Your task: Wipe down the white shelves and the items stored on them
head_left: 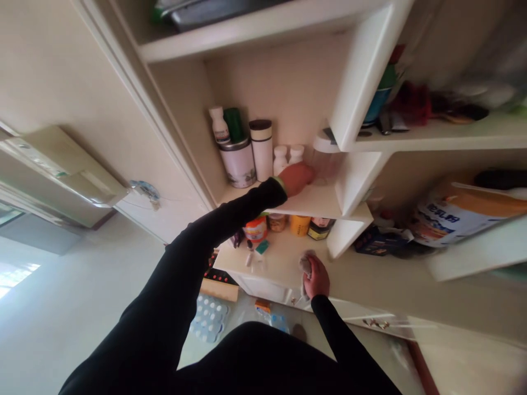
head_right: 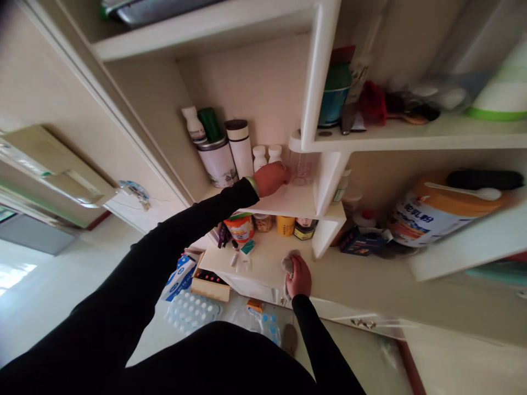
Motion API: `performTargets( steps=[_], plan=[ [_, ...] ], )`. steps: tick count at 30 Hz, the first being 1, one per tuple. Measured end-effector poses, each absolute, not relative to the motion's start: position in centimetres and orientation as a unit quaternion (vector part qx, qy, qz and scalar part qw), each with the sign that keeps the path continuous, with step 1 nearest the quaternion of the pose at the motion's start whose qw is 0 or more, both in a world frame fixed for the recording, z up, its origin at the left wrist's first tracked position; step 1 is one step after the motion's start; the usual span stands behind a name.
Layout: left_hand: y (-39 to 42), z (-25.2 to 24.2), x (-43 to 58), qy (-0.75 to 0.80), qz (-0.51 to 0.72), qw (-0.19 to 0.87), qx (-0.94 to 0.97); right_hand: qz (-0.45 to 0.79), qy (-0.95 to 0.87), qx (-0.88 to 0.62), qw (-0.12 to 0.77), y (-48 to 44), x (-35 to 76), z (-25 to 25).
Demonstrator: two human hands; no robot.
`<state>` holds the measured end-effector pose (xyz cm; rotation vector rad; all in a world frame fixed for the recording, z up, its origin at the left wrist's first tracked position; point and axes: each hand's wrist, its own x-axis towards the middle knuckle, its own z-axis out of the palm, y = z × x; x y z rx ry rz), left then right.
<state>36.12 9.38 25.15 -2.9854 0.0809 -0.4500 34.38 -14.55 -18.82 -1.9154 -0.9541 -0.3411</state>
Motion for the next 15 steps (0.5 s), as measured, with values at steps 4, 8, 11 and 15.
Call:
performTargets(
  steps=[4, 8, 11, 15],
  plan=[
    [9.0, 25.1, 37.0, 0.031, -0.086, 0.057, -0.994, -0.145, -0.396, -0.777, 0.467, -14.4, 34.4, -18.8],
    [8.9, 25.0, 36.8, 0.018, -0.07, 0.041, -0.996, -0.146, -0.396, -0.777, 0.466, -14.4, 34.3, -18.5],
    [8.7, 24.8, 36.8, 0.04, -0.073, -0.003, -0.997, -0.143, -0.396, -0.778, 0.466, -14.3, 34.3, -18.5],
    [7.4, 24.0, 37.1, 0.049, -0.082, -0.056, -0.994, -0.14, -0.398, -0.778, 0.465, -14.3, 34.3, -18.5]
  ],
)
